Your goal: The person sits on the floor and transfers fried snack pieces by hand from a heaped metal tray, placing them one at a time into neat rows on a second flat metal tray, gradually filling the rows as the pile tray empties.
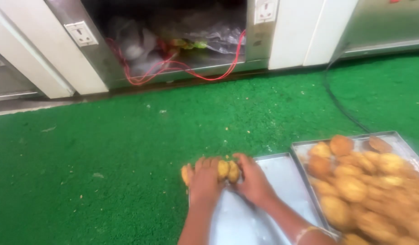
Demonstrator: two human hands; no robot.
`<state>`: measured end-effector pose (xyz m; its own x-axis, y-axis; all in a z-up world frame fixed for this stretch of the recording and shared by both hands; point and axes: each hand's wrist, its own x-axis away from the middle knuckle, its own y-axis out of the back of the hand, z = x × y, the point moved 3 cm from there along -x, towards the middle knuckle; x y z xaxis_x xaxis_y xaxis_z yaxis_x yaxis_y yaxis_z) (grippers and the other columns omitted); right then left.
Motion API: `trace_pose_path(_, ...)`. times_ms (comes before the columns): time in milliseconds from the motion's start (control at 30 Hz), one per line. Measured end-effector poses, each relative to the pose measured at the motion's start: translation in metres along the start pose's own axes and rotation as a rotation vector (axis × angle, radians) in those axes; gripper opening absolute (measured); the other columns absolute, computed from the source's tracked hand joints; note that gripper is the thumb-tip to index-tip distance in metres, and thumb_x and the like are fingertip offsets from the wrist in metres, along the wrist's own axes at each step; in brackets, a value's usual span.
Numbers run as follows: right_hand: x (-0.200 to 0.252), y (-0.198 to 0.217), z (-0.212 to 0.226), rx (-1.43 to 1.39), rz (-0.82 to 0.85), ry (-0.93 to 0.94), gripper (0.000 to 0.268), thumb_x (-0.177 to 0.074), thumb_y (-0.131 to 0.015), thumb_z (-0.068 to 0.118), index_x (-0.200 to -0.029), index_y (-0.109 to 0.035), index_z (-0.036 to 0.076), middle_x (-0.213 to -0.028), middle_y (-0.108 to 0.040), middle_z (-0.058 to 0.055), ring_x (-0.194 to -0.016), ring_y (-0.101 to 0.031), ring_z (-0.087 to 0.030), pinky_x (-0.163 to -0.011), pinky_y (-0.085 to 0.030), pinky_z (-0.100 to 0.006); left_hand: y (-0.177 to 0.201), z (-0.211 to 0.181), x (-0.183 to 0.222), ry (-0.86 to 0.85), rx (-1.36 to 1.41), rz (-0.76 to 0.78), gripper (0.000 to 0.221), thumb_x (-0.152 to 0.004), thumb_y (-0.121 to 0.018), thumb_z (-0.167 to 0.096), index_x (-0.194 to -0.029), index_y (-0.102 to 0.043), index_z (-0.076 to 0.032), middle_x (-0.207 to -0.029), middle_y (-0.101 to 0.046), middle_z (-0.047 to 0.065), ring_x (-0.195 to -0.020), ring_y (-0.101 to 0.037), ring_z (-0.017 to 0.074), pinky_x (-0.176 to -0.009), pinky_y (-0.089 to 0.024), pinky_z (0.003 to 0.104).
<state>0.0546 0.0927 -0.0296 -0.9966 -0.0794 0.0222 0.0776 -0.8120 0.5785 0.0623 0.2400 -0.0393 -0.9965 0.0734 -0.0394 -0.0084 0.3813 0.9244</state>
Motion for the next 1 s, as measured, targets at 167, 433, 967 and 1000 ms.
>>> trace_pose_path(167, -0.001, 0.006, -0.025, -0.023, 0.009, 0.058, 0.091, -0.059, -0.087, 0.000, -0.140, -0.047, 0.012, -0.124, -0.060, -0.014, -0.110, -0.064, -0.030, -0.092, -0.054, -0.039, -0.004, -0.008, 0.002, 0.023, -0.046, 0.058, 0.088, -0.068, -0.091, -0.020, -0.144, -0.046, -0.023, -0.149, -0.048, 0.000, -0.146, -0.035, 0.0252, -0.122, -0.014, 0.059)
trace_pose_path(433, -0.003, 0.053, -0.089, 0.166, -0.114, 0.345, 0.057, -0.066, -0.080, 0.002, -0.119, -0.062, 0.008, -0.115, -0.064, -0.017, -0.108, -0.061, -0.038, -0.090, -0.050, -0.045, 0.005, -0.051, 0.005, 0.067, -0.050, 0.135, 0.102, -0.065, -0.097, -0.033, -0.151, -0.042, -0.025, -0.168, -0.025, 0.007, -0.154, -0.008, 0.0279, -0.123, -0.003, 0.060)
trace_pose_path(967, 0.028, 0.200, -0.118, 0.650, 0.107, 0.056, 0.026, -0.075, -0.081, 0.024, -0.093, -0.074, 0.008, -0.097, -0.073, -0.018, -0.093, -0.070, -0.037, -0.083, -0.056, -0.047, -0.078, -0.246, -0.005, -0.252, -0.113, 0.234, 0.055, -0.091, -0.071, -0.031, -0.143, -0.056, -0.020, -0.160, -0.041, 0.008, -0.159, -0.014, 0.0313, -0.127, -0.015, 0.054)
trace_pose_path(1000, 0.025, 0.199, -0.136, 0.720, 0.254, 0.166, 0.029, -0.074, -0.082, 0.028, -0.094, -0.075, 0.009, -0.096, -0.075, -0.016, -0.095, -0.071, -0.035, -0.085, -0.057, -0.044, -0.078, -0.259, 0.001, -0.215, -0.058, 0.363, 0.060, -0.092, -0.068, -0.035, -0.147, -0.051, -0.019, -0.158, -0.041, 0.006, -0.159, -0.014, 0.0289, -0.127, -0.014, 0.052)
